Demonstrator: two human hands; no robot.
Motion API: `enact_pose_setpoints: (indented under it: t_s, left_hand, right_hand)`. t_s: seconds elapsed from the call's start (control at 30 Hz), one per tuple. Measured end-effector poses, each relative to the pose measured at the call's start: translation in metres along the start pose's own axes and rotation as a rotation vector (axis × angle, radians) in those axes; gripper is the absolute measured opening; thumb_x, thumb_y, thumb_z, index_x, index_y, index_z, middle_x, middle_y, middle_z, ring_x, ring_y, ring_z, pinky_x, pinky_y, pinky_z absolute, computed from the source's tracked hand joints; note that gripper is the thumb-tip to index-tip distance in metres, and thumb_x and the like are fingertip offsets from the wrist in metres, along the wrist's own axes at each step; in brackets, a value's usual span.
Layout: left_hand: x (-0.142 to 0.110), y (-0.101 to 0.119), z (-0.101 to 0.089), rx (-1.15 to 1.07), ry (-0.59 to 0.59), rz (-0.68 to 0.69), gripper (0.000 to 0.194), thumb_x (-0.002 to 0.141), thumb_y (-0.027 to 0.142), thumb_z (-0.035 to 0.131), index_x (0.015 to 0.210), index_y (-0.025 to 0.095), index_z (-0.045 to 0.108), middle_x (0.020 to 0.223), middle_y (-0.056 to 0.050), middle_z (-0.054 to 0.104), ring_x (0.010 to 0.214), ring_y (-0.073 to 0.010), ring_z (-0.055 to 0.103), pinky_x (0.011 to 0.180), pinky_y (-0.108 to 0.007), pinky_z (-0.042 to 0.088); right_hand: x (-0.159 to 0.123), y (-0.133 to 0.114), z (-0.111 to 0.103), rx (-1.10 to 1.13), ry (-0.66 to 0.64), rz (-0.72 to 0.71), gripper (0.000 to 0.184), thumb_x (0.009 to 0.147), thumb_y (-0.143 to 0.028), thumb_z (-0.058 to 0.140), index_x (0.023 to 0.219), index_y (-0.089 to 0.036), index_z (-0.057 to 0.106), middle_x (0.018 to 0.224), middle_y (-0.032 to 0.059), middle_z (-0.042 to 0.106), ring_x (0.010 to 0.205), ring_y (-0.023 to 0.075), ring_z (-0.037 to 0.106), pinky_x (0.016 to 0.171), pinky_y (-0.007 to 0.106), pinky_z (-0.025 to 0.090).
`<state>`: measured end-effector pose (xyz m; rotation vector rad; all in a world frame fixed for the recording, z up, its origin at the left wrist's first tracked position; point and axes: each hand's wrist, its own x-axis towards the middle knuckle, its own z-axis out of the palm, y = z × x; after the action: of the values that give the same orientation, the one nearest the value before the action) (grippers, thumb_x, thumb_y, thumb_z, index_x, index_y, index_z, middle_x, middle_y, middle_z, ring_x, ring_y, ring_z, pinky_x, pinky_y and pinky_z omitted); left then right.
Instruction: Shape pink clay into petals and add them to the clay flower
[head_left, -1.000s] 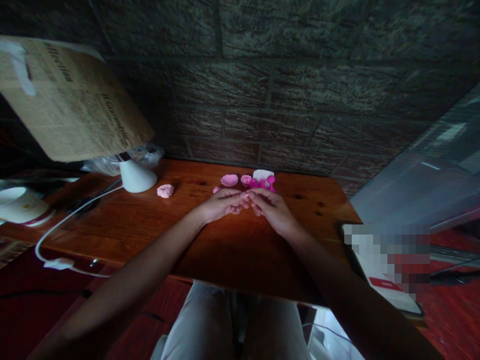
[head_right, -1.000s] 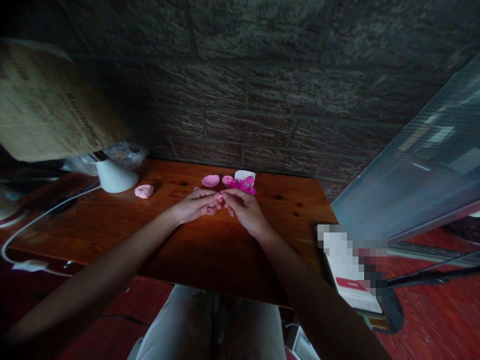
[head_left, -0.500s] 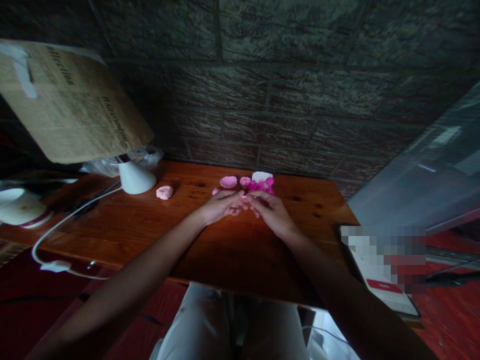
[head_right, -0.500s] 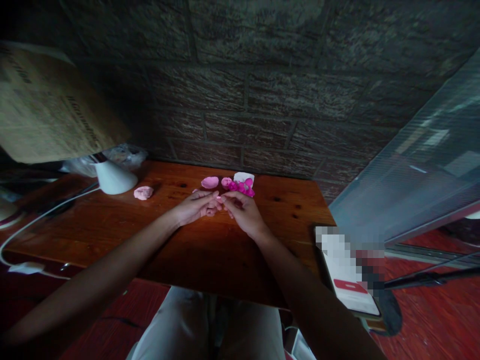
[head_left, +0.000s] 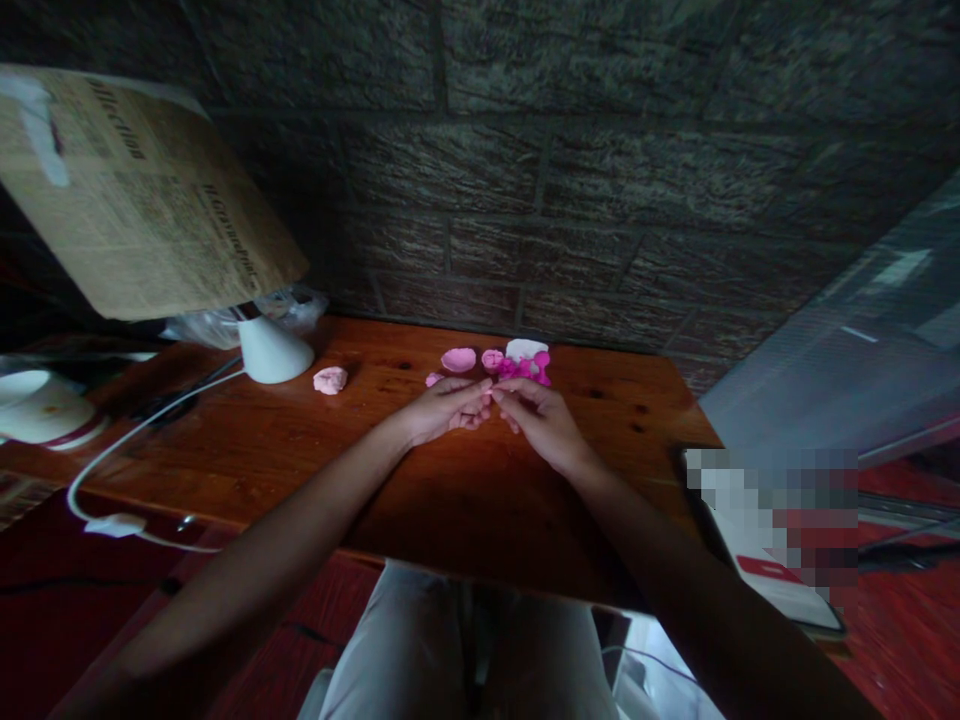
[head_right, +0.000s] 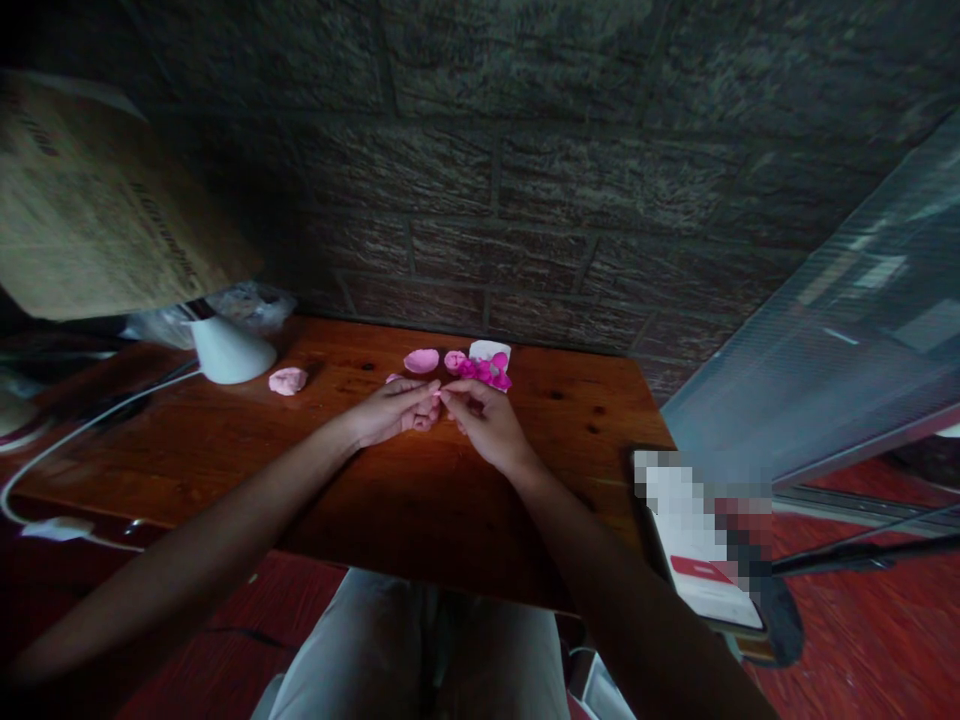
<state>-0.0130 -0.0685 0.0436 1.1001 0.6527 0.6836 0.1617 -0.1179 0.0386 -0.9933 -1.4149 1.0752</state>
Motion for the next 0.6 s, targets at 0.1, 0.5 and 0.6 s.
enact_pose_setpoints:
  t_s: [0.1,0.5,0.6]
  left_hand:
    - [0.0001,0.0018,0.0008,0.021,0.036,0.031,0.049,0.066,0.055,0.088,0.080,0.012,0.070,0.069,-0.002,0.067,0.057,-0.0070,0.055,0.053,-0.019,0.038]
    - [0.0032,-0.0029,-0.0038,-0.050,0.096,0.182,0.033,0.062,0.031,0.094,0.088,0.015,0.079,0.070,0.001,0.067,0.057,-0.0039,0.052,0.054,-0.017,0.038]
    - [0.0027,-0.0025,-0.0023,-0.057,0.056,0.186,0.036,0.062,0.033,0.094,0.090,0.015,0.079,0.070,0.000,0.068,0.056,-0.0042,0.051,0.053,-0.018,0.036]
  right_hand:
    - [0.0001,-0.0001,-0.0004,-0.006,0.021,0.001,0.037,0.081,-0.056,0.072,0.092,-0.020,0.071,0.065,-0.0031,0.061,0.052,0.0099,0.048,0.052,0.026,0.038]
    - [-0.0003,0.0013,0.0031,0.104,0.051,0.037,0.034,0.076,-0.050,0.078,0.092,-0.021,0.071,0.073,-0.0017,0.067,0.053,0.0084,0.052,0.051,0.025,0.041]
    - [0.0005,-0.0009,0.0031,0.178,0.037,0.085,0.034,0.073,-0.049,0.080,0.091,-0.020,0.074,0.077,-0.0006,0.069,0.055,0.0078,0.052,0.052,0.024,0.041]
